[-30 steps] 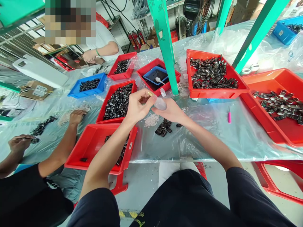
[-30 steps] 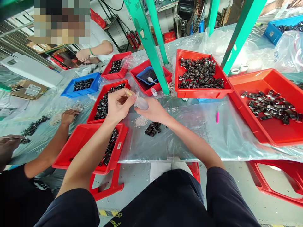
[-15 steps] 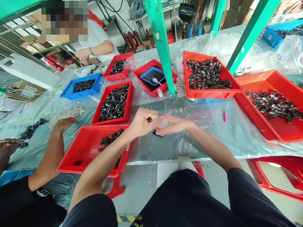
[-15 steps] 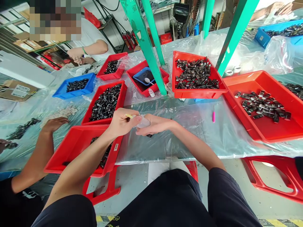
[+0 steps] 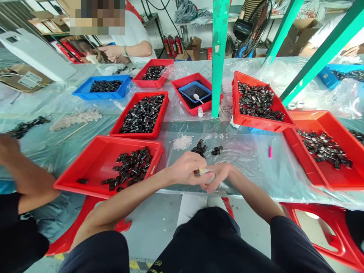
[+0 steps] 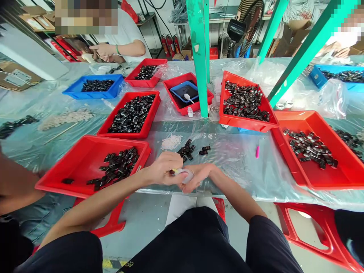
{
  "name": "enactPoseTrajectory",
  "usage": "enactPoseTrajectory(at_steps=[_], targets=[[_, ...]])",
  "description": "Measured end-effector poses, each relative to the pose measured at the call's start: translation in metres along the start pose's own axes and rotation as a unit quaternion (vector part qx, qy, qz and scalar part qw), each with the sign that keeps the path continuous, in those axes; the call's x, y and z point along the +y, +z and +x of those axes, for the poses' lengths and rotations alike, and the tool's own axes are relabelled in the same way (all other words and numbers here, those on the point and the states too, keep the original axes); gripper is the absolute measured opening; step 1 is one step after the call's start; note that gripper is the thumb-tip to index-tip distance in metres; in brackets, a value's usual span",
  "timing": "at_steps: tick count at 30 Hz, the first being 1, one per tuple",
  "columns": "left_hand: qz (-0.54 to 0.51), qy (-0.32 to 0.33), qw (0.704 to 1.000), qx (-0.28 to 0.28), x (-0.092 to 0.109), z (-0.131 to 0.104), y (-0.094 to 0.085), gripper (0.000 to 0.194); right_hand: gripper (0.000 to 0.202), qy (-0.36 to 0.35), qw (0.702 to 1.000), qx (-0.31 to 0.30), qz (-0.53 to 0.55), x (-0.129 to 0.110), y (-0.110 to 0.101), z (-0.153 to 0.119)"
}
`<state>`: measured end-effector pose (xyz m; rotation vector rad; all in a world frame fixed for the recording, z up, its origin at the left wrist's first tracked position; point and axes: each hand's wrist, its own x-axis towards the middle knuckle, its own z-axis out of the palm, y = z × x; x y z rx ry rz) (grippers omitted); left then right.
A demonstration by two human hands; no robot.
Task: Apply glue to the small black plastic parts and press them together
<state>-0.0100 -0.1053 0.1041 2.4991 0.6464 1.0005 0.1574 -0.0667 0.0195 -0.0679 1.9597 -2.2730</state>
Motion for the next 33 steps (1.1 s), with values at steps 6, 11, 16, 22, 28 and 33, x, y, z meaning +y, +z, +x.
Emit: enactPoseTrajectory(at_steps=[6, 11, 16, 22, 28, 33], targets=[[0.034, 0.006, 0.993, 0.110, 0.000, -0.027, 0.005, 0.040, 0.049, 0.004, 0.985, 0.157, -0.072, -0.008, 0.024, -0.014], [-0.025, -0.105, 0.983, 0.150, 0.010, -0.049, 0.004, 0.018, 0.044, 0.033, 0.972, 0.216, -0.090, -0.020, 0.034, -0.013], [-0.100, -0.163, 0.967, 0.171, 0.019, -0.067, 0.000, 0.011, 0.043, 0.049, 0.960, 0.255, -0.101, -0.022, 0.039, -0.001], [-0.142, -0.194, 0.947, 0.211, 0.031, -0.079, -0.003, 0.021, 0.044, 0.058, 0.983, 0.171, -0.042, -0.011, 0.037, 0.012], [-0.207, -0.178, 0.944, 0.184, 0.044, -0.075, -0.004, 0.018, 0.048, 0.026, 0.983, -0.066, 0.171, 0.013, 0.035, 0.026], [-0.265, -0.185, 0.936, 0.141, 0.044, -0.068, -0.012, 0.018, 0.034, -0.031, 0.948, -0.184, 0.256, 0.016, 0.034, 0.031]])
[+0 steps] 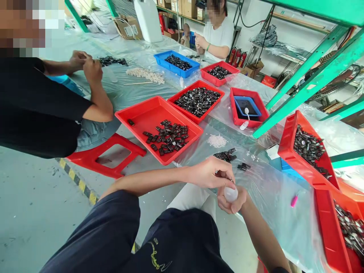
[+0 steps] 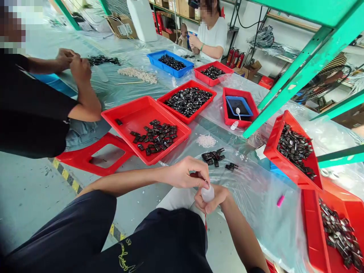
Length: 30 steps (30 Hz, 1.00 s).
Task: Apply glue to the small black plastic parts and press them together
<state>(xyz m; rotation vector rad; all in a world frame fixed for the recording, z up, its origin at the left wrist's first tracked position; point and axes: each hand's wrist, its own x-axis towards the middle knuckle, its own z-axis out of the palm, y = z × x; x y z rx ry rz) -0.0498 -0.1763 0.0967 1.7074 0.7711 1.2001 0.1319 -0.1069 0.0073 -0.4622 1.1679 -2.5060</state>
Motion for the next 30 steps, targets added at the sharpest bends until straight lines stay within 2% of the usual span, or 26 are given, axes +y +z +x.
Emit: enactPoseTrajectory(at_steps=[2, 5, 7, 9, 11, 16, 18, 19, 20, 21, 22, 24, 27, 29, 30], targets=[[-0.014, -0.011, 1.000, 0.003, 0.001, 0.003, -0.004, 0.017, 0.036, -0.015, 0.998, 0.061, -0.004, -0.004, 0.005, -0.002], [-0.029, -0.039, 0.999, 0.008, 0.001, 0.006, -0.008, 0.018, 0.047, -0.035, 0.979, 0.193, -0.044, -0.011, 0.017, -0.007], [-0.028, -0.045, 0.999, 0.011, 0.000, 0.007, -0.010, 0.020, 0.050, -0.030, 0.961, 0.256, -0.099, -0.015, 0.026, -0.008], [-0.016, -0.037, 0.999, 0.023, -0.001, 0.008, -0.009, 0.021, 0.049, -0.013, 0.930, 0.325, -0.173, -0.020, 0.034, -0.007], [0.002, -0.038, 0.998, 0.044, -0.002, 0.010, -0.008, 0.024, 0.047, 0.001, 0.878, 0.407, -0.252, -0.025, 0.041, -0.003], [0.018, -0.102, 0.985, 0.140, -0.005, 0.015, -0.004, 0.037, 0.034, -0.037, 0.704, 0.586, -0.399, -0.036, 0.050, 0.017], [0.012, -0.110, 0.978, 0.179, -0.007, 0.016, -0.003, 0.041, 0.030, -0.064, 0.659, 0.625, -0.414, -0.037, 0.049, 0.023], [0.004, -0.110, 0.976, 0.189, -0.008, 0.017, -0.002, 0.042, 0.030, -0.074, 0.648, 0.635, -0.413, -0.037, 0.048, 0.024], [-0.007, -0.106, 0.976, 0.189, -0.008, 0.017, -0.002, 0.041, 0.031, -0.077, 0.648, 0.639, -0.408, -0.037, 0.047, 0.024], [-0.019, -0.102, 0.978, 0.182, -0.008, 0.017, -0.003, 0.040, 0.033, -0.074, 0.662, 0.633, -0.396, -0.037, 0.045, 0.022], [-0.033, -0.098, 0.981, 0.167, -0.008, 0.017, -0.004, 0.038, 0.037, -0.062, 0.691, 0.615, -0.375, -0.036, 0.044, 0.019], [-0.055, -0.089, 0.987, 0.122, -0.004, 0.016, -0.008, 0.035, 0.045, -0.036, 0.779, 0.547, -0.305, -0.036, 0.043, 0.012], [-0.061, -0.077, 0.994, 0.051, 0.009, 0.016, -0.018, 0.031, 0.047, -0.042, 0.907, 0.386, -0.164, -0.033, 0.038, 0.006], [-0.058, -0.064, 0.996, 0.007, 0.019, 0.018, -0.025, 0.030, 0.044, -0.078, 0.962, 0.249, -0.086, -0.029, 0.032, 0.012], [-0.057, -0.056, 0.997, -0.015, 0.023, 0.019, -0.028, 0.030, 0.042, -0.096, 0.979, 0.174, -0.054, -0.026, 0.028, 0.017]])
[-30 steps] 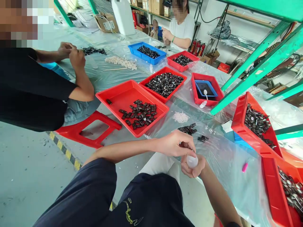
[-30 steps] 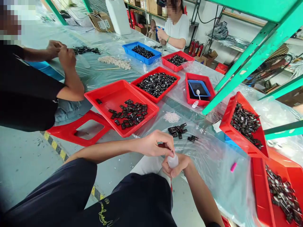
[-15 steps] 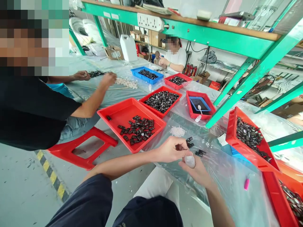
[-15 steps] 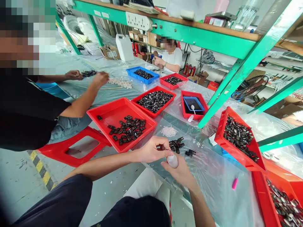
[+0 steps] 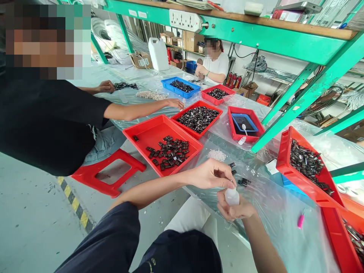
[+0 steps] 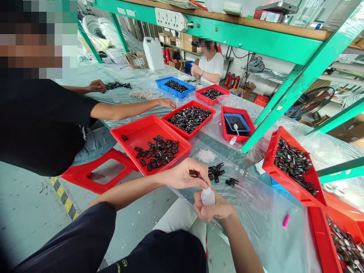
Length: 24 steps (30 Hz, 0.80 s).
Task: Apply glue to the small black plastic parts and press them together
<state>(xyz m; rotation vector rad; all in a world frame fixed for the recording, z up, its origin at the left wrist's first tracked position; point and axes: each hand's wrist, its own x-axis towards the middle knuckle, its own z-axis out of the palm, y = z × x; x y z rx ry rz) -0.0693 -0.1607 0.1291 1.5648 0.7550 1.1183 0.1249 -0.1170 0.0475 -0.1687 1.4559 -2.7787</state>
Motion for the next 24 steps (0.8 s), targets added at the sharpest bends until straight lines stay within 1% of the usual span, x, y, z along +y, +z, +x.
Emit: enactPoseTrajectory(at_steps=[2, 3, 4, 5, 6, 7, 10, 13, 15, 17, 21, 24], targets=[[0.003, 0.013, 0.999, -0.043, 0.008, 0.003, -0.004, 0.030, 0.040, -0.025, 0.989, -0.126, 0.067, 0.009, -0.003, 0.012], [0.007, 0.019, 0.998, -0.061, 0.011, 0.004, -0.006, 0.031, 0.041, -0.035, 0.980, -0.171, 0.092, 0.013, -0.004, 0.018], [0.012, 0.025, 0.997, -0.074, 0.012, 0.006, -0.008, 0.031, 0.044, -0.043, 0.972, -0.202, 0.110, 0.015, -0.005, 0.023], [0.017, 0.030, 0.996, -0.083, 0.013, 0.007, -0.010, 0.031, 0.046, -0.045, 0.969, -0.213, 0.117, 0.016, -0.005, 0.026], [0.022, 0.033, 0.995, -0.088, 0.014, 0.008, -0.011, 0.031, 0.048, -0.043, 0.971, -0.205, 0.113, 0.015, -0.005, 0.028], [0.026, 0.036, 0.995, -0.086, 0.013, 0.009, -0.013, 0.030, 0.049, -0.035, 0.977, -0.183, 0.099, 0.012, -0.005, 0.028], [0.040, 0.048, 0.997, -0.044, 0.010, 0.008, -0.017, 0.029, 0.046, 0.007, 0.996, -0.078, 0.038, -0.005, -0.001, 0.022], [0.051, 0.070, 0.996, 0.007, 0.007, 0.005, -0.020, 0.025, 0.043, 0.035, 0.999, 0.013, -0.023, -0.023, 0.003, 0.016], [0.054, 0.074, 0.996, 0.022, 0.006, 0.003, -0.020, 0.023, 0.043, 0.045, 0.995, 0.062, -0.057, -0.029, 0.006, 0.015], [0.055, 0.067, 0.996, 0.028, 0.005, 0.000, -0.020, 0.024, 0.046, 0.046, 0.993, 0.079, -0.071, -0.029, 0.007, 0.017], [0.035, 0.064, 0.997, 0.037, 0.000, -0.004, -0.016, 0.027, 0.049, 0.034, 0.995, 0.050, -0.081, -0.023, 0.006, 0.020], [0.039, 0.069, 0.996, 0.042, -0.004, -0.007, -0.012, 0.022, 0.047, 0.020, 0.995, 0.035, -0.092, -0.020, 0.004, 0.021]])
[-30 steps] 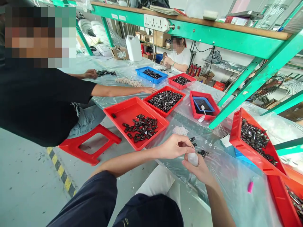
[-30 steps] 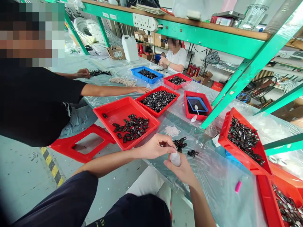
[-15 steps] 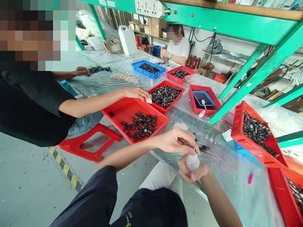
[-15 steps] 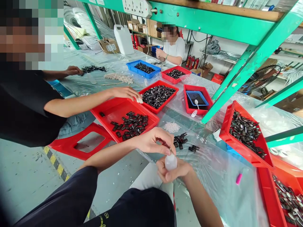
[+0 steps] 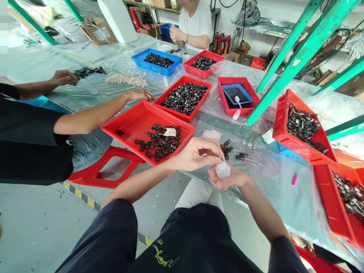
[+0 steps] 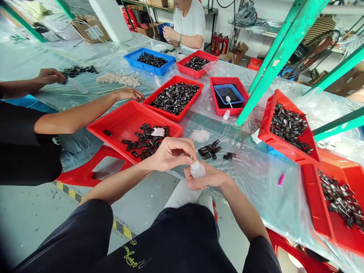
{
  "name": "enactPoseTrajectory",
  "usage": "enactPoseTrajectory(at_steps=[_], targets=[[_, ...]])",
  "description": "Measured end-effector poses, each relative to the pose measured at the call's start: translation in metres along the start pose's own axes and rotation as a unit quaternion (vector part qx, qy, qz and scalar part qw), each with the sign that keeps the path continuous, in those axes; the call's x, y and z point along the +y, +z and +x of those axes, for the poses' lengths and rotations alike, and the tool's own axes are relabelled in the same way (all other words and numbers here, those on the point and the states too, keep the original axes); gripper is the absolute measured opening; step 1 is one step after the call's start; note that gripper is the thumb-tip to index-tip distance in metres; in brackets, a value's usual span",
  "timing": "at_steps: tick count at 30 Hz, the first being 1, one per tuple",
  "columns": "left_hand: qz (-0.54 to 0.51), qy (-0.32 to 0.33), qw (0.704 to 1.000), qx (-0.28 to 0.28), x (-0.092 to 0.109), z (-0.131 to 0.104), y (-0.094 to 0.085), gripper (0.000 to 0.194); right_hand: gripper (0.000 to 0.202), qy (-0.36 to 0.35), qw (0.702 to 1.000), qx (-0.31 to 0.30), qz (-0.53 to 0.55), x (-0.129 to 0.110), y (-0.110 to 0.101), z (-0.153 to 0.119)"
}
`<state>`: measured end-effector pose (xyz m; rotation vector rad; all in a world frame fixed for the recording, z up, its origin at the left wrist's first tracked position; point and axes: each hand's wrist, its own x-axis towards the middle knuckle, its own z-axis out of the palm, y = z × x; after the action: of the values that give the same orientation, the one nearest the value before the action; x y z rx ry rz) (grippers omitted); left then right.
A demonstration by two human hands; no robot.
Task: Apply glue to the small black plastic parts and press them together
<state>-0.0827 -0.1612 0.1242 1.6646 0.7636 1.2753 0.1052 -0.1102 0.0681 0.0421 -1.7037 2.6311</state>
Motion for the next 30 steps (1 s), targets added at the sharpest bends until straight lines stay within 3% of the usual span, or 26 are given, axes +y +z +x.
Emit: enactPoseTrajectory(at_steps=[7, 13, 19, 23, 30], targets=[[0.046, 0.008, 0.999, -0.015, 0.000, 0.001, 0.001, 0.021, 0.051, 0.019, 1.000, -0.001, -0.022, 0.005, -0.006, -0.003], [0.065, -0.008, 0.998, 0.024, -0.008, 0.006, -0.003, 0.018, 0.048, 0.051, 0.986, 0.137, -0.081, -0.009, -0.008, -0.009], [0.064, 0.060, 0.994, 0.068, -0.010, 0.009, 0.004, 0.010, 0.046, 0.009, 0.965, 0.200, -0.171, -0.023, -0.002, -0.012], [0.084, 0.076, 0.991, 0.076, -0.010, 0.007, 0.008, 0.010, 0.047, 0.002, 0.959, 0.203, -0.197, -0.026, -0.003, -0.016], [0.098, 0.048, 0.991, 0.072, -0.018, -0.001, 0.012, 0.014, 0.049, -0.007, 0.971, 0.169, -0.169, -0.017, -0.005, -0.017]])
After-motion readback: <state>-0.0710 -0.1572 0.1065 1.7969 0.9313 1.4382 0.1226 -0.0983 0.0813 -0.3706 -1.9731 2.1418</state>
